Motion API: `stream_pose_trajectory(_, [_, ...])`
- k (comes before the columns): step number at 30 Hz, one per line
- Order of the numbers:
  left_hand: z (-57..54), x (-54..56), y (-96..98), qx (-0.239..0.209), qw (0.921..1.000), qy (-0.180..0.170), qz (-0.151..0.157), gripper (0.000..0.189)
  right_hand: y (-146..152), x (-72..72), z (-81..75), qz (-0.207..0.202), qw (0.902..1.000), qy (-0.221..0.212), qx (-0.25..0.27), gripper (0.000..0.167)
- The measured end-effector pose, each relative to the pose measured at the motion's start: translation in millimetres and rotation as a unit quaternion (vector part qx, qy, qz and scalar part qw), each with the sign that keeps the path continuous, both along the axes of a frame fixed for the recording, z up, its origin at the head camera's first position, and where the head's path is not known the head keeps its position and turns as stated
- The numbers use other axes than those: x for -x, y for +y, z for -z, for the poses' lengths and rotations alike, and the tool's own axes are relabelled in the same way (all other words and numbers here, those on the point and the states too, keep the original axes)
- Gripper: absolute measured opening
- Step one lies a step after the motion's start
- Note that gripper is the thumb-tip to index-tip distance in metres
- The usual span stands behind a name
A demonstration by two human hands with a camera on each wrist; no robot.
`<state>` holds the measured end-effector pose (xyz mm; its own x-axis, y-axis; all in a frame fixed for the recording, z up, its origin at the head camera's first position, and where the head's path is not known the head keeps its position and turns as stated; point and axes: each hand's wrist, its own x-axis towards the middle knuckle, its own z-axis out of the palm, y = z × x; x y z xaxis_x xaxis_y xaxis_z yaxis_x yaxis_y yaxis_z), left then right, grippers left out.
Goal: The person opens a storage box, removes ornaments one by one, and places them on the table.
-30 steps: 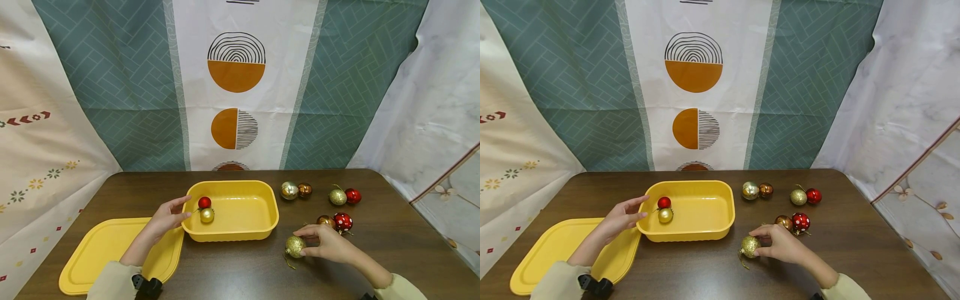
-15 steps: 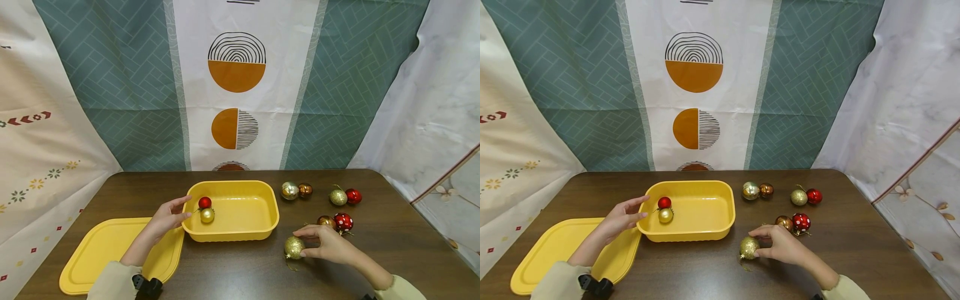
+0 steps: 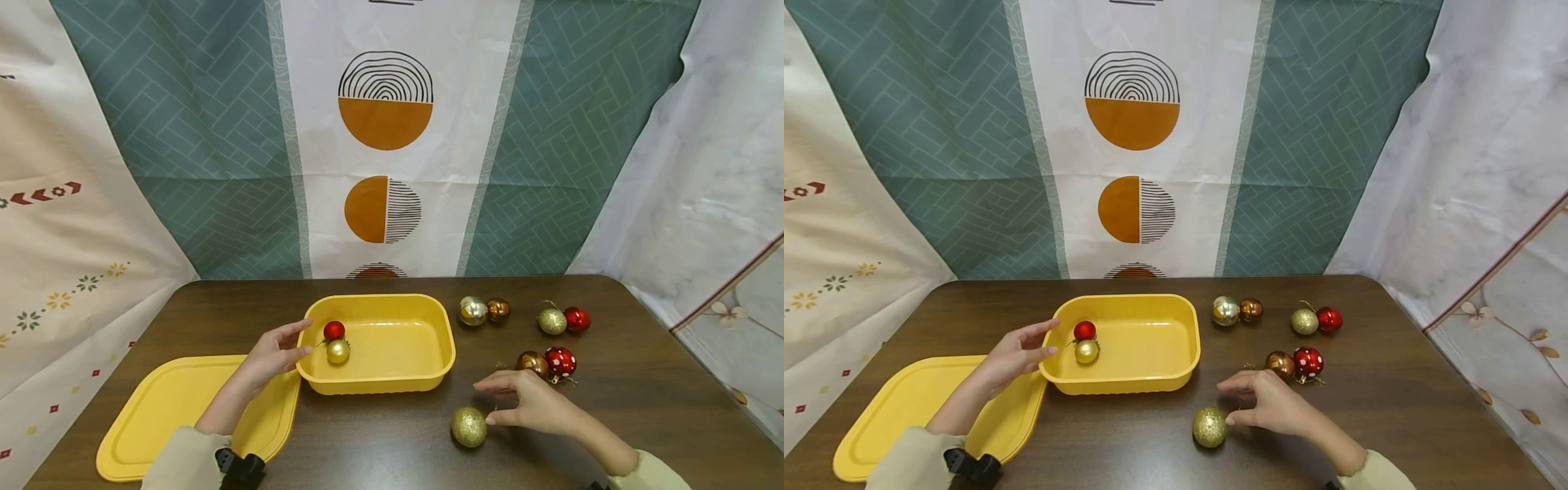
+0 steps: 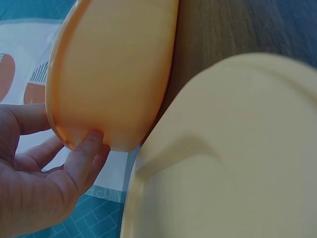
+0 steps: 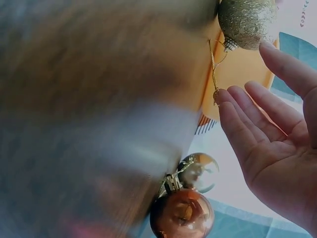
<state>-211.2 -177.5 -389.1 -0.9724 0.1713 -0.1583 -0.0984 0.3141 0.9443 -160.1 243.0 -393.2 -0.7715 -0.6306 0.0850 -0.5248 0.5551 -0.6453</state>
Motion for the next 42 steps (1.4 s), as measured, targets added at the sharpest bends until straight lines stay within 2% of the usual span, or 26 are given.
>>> stream_pose_trajectory(12, [0.2, 0.2, -0.8, -0.003, 1.0, -0.001, 0.002, 0.056, -1.2, -5.1, -5.2, -0.014, 0.9999, 0.004, 0.004, 0.043])
stream_pose_trajectory(21, [2.3, 2.8, -2.5, -0.005, 0.9999, 0.002, 0.009, 0.057, -6.3, -5.4, -3.1, -0.039, 0.9984, -0.026, 0.03, 0.046])
stream_pose_trajectory(33, [1.4, 1.5, -1.7, -0.002, 1.0, 0.004, 0.005, 0.056, -11.4, -1.2, -1.1, -0.022, 0.9997, 0.009, 0.001, 0.037])
stream_pose_trajectory(42, [1.5, 2.3, -2.3, 0.003, 1.0, 0.002, 0.003, 0.057, -13.0, -1.9, -5.4, -0.018, 0.9998, 0.002, 0.005, 0.041])
